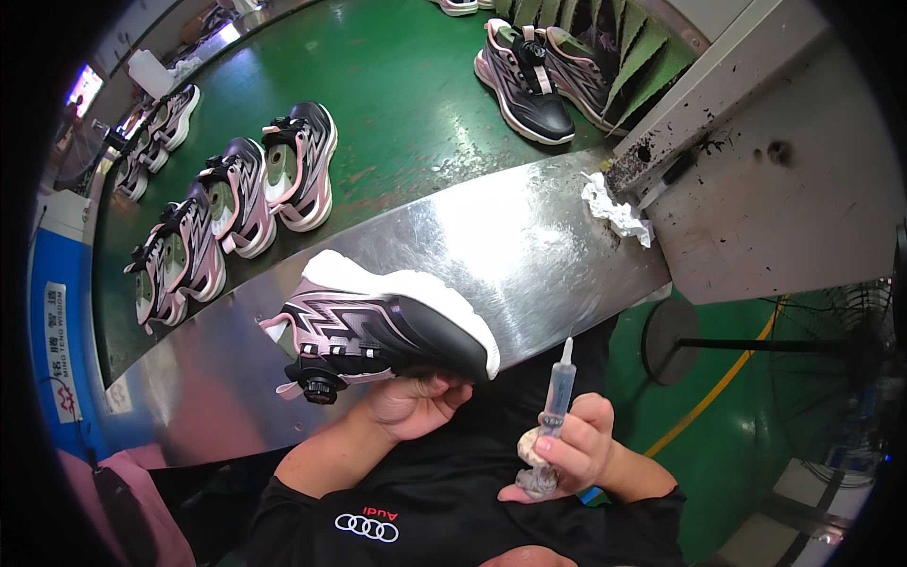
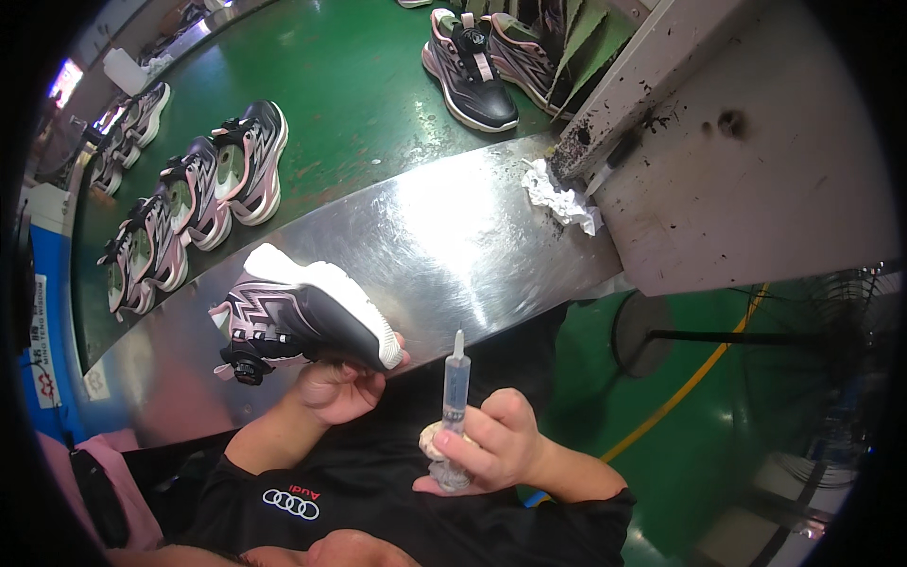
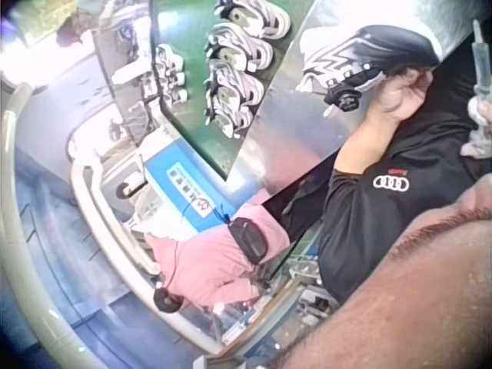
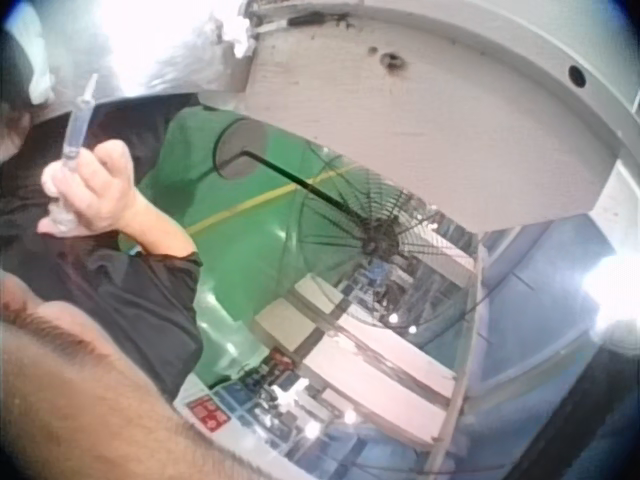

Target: The person applies adhesive along the soles of sneakers using a syringe, picking up and rotating the shoes by hand.

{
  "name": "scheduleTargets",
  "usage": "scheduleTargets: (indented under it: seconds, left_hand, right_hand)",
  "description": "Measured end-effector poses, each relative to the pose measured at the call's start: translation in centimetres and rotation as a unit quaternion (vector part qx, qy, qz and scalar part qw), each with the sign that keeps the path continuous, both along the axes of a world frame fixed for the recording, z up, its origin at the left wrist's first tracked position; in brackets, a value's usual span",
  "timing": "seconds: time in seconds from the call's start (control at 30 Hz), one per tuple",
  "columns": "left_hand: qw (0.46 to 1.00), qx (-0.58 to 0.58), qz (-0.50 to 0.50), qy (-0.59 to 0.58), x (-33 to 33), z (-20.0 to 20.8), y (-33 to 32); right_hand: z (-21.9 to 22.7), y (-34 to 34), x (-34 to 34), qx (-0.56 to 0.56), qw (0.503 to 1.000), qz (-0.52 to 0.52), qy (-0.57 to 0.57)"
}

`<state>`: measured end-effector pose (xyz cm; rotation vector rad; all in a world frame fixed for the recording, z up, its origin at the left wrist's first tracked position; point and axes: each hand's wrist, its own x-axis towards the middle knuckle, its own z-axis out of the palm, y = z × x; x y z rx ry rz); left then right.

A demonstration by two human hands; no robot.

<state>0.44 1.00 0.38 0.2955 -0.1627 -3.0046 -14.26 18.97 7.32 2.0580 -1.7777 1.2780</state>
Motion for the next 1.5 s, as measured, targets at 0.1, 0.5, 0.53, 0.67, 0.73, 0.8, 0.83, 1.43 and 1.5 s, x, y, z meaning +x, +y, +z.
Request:
scheduleTargets:
  seconds: [0.1,0.5,0.53,0.67,0.73,0.8,0.83,1.43,1.5]
  left_hand:
    - [1.0,0.011,0.006,0.004,0.2,-0.1,0.3]
    - [0.948,-0.136,0.151,-0.244,13.6,5.9,-0.3]
    - [0.93,-0.186,0.178,-0.262,14.5,6.3,-0.9]
    - [0.864,-0.302,0.205,-0.348,17.3,4.5,-3.5]
    - [0.857,-0.271,0.245,-0.365,19.3,3.2,-4.3]
    - [0.845,-0.276,0.262,-0.376,19.4,3.4,-4.3]
    - [0.841,-0.283,0.263,-0.379,19.6,3.4,-4.4]
    - [0.847,-0.233,0.29,-0.38,20.5,3.8,-4.7]
    - [0.84,-0.252,0.283,-0.389,21.0,3.6,-4.9]
  right_hand:
    - [-0.2,-0.2,-0.5,0.008,1.0,0.002,-0.01]
    - [-3.0,-2.2,-5.0,0.107,0.982,0.04,-0.152]
    - [-3.1,-2.6,-5.3,0.117,0.98,0.039,-0.158]
    - [-3.0,-3.7,-6.9,0.149,0.979,0.009,-0.14]
    - [-2.9,-4.2,-7.7,0.154,0.979,-0.004,-0.131]
    - [-3.3,-4.6,-8.3,0.157,0.98,-0.011,-0.121]
    - [-3.4,-4.5,-8.7,0.158,0.979,-0.017,-0.131]
    - [-4.2,-3.9,-9.0,0.13,0.976,-0.035,-0.172]
    - [-4.2,-3.9,-9.1,0.133,0.974,-0.034,-0.181]
